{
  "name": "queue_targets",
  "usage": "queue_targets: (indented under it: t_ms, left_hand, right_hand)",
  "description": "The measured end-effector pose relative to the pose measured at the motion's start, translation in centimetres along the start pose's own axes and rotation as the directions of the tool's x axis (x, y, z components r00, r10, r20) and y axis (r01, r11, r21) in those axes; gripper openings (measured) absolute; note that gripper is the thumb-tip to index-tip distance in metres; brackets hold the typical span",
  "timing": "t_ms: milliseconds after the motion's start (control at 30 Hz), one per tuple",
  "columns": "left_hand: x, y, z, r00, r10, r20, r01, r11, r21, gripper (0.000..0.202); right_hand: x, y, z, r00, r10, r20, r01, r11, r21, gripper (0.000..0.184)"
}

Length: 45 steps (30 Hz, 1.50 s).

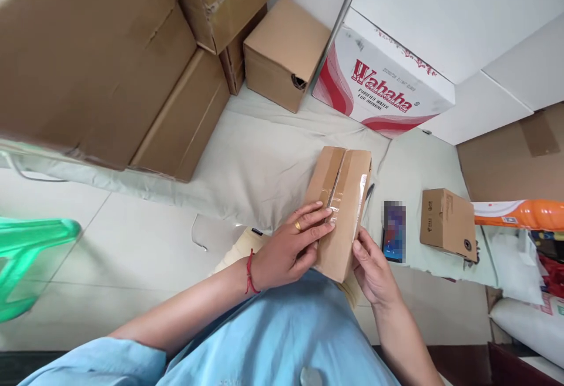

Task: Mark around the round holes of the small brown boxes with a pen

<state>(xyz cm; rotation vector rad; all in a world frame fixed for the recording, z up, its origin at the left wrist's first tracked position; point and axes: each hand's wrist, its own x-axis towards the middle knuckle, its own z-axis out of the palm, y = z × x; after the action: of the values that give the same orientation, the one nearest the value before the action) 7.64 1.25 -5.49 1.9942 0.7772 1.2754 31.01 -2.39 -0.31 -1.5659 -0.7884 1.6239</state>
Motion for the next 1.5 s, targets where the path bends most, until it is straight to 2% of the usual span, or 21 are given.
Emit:
queue_targets:
  t_ms: [67, 200, 300, 400, 467, 533, 600, 667, 867, 967, 1067, 1100, 1167, 1233, 1300, 1367, 1433, 1500]
  left_hand:
    - [-0.1, -0.2, 0.6, 1.0, -0.017, -0.015, 0.018, 1.0, 0.015, 0.053]
    - [-0.3, 0.0, 1.0, 1.0, -0.028, 0.001, 0.028, 1.0, 0.008, 0.047]
    - [-0.1, 0.8, 0.6, 0.997, -0.052, 0.051, 0.056, 0.995, -0.081, 0.045]
    - [0.3, 1.7, -0.1, 0.987, -0.147, 0.061, 0.155, 0.977, -0.149, 0.036]
    - [0.7, 1.9, -0.4, 0.958, -0.286, 0.014, 0.285, 0.948, -0.144, 0.028]
    - [1.1, 1.7, -0.7, 0.891, -0.449, -0.063, 0.438, 0.888, -0.14, 0.022]
    - [1.4, 1.2, -0.7, 0.819, -0.56, -0.127, 0.537, 0.825, -0.175, 0.02]
    - [1.6, 0.6, -0.7, 0.783, -0.606, -0.136, 0.576, 0.791, -0.209, 0.021]
    - [1.2, 0.0, -1.0, 0.738, -0.674, -0.008, 0.661, 0.726, -0.187, 0.028]
    - [1.1, 0.4, -1.4, 0.661, -0.749, 0.05, 0.726, 0.621, -0.297, 0.043]
    - [1.1, 0.9, -2.0, 0.55, -0.813, 0.191, 0.774, 0.411, -0.483, 0.065]
    - [1.1, 1.0, -2.2, 0.526, -0.814, 0.248, 0.779, 0.343, -0.525, 0.076]
    - [1.1, 1.2, -2.3, 0.509, -0.788, 0.345, 0.781, 0.255, -0.571, 0.098]
    - [1.1, 1.4, -2.0, 0.538, -0.745, 0.395, 0.767, 0.237, -0.597, 0.11]
    - [1.1, 1.6, -1.4, 0.575, -0.721, 0.385, 0.739, 0.257, -0.623, 0.112]
    - [1.2, 1.8, -0.8, 0.58, -0.741, 0.339, 0.706, 0.249, -0.663, 0.106]
    - [1.4, 2.1, -0.5, 0.534, -0.786, 0.312, 0.663, 0.16, -0.731, 0.094]
    - [1.6, 2.5, -0.4, 0.474, -0.813, 0.338, 0.604, 0.021, -0.797, 0.082]
  right_hand:
    - [-0.4, -0.2, -0.1, 0.996, -0.068, -0.05, 0.066, 0.997, -0.044, 0.084]
    - [-0.9, -1.1, -0.7, 0.99, -0.136, 0.045, 0.142, 0.971, -0.194, 0.11]
    - [-0.9, -1.4, -1.4, 0.993, -0.108, 0.037, 0.113, 0.966, -0.233, 0.105]
    - [-0.6, -0.8, -2.4, 0.99, -0.076, -0.119, 0.064, 0.992, -0.106, 0.092]
    - [-0.4, -0.1, -3.4, 0.972, -0.042, -0.231, 0.051, 0.998, 0.032, 0.081]
    - [-0.3, 0.3, -4.4, 0.962, -0.016, -0.272, 0.06, 0.986, 0.154, 0.071]
    - [-0.3, 0.4, -5.2, 0.965, -0.011, -0.264, 0.074, 0.97, 0.231, 0.067]
    - [-0.3, 0.2, -5.6, 0.968, -0.014, -0.252, 0.083, 0.961, 0.265, 0.065]
    - [0.0, 0.2, -5.6, 0.983, -0.033, -0.183, 0.083, 0.959, 0.271, 0.068]
    - [0.2, 1.0, -5.3, 0.986, -0.023, -0.167, 0.063, 0.969, 0.24, 0.067]
    - [0.2, 1.7, -4.3, 0.977, 0.013, -0.213, 0.033, 0.976, 0.214, 0.069]
    - [0.2, 1.8, -3.7, 0.974, 0.016, -0.228, 0.033, 0.977, 0.21, 0.072]
    - [0.1, 1.7, -2.4, 0.976, -0.016, -0.216, 0.054, 0.984, 0.17, 0.082]
    - [0.0, 1.4, -1.2, 0.984, -0.086, -0.153, 0.096, 0.993, 0.063, 0.087]
    - [-0.2, 1.1, -0.4, 0.984, -0.165, -0.072, 0.159, 0.984, -0.079, 0.089]
    - [-0.3, 0.8, -0.1, 0.977, -0.215, -0.009, 0.211, 0.964, -0.159, 0.088]
    - [-0.4, 0.6, -0.3, 0.974, -0.228, 0.022, 0.228, 0.962, -0.151, 0.087]
    - [-0.4, 0.4, -0.6, 0.973, -0.227, 0.031, 0.229, 0.968, -0.103, 0.086]
